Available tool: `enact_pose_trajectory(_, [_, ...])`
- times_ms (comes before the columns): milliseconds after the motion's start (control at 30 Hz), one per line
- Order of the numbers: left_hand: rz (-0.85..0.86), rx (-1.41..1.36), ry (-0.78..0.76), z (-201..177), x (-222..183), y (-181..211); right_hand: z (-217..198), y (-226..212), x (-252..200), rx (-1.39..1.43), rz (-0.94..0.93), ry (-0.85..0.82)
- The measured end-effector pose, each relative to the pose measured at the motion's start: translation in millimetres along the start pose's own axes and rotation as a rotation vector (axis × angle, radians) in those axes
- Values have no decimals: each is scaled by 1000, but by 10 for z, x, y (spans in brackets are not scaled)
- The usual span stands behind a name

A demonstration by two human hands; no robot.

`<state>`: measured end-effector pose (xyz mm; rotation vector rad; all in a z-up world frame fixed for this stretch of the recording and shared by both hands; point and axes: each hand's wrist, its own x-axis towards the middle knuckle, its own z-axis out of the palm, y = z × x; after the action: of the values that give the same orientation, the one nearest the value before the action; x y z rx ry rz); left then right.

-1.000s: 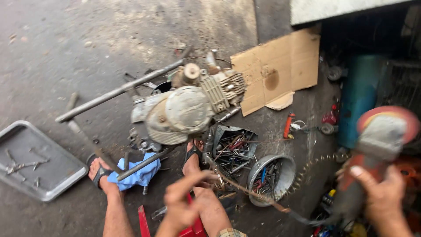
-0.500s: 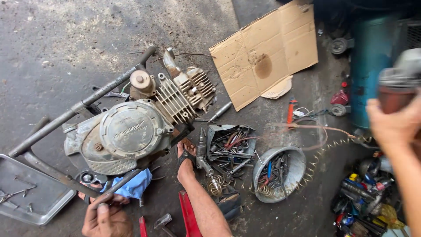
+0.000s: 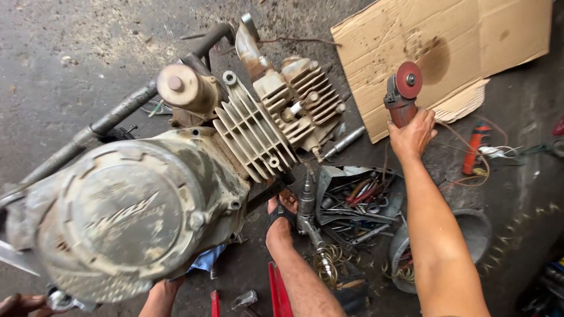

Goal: The person is using an angle grinder and other hand tools to modify or repair a motorcycle engine mounted on a stand.

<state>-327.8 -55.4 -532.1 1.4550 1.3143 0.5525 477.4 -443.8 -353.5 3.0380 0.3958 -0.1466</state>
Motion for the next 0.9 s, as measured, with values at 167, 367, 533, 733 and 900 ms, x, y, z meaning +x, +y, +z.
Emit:
enact_pose_trajectory(167, [94, 34, -93, -272, 430, 86, 575, 98, 150, -32, 55, 63])
enact_pose_trajectory(367, [245, 56, -217, -774, 1315, -1, 929, -3, 384, 60, 148, 96])
enact_pose_trajectory(533, [358, 84, -272, -1350, 1613, 512, 1215, 52, 346, 153, 209, 134])
enact_pose_trajectory(733, [498, 101, -288, -280, 1220, 2780, 1061, 45, 349, 141, 178, 152])
enact_pose_trajectory(900, [592, -13, -242, 646, 795, 3835, 930, 204, 573, 584, 62, 719])
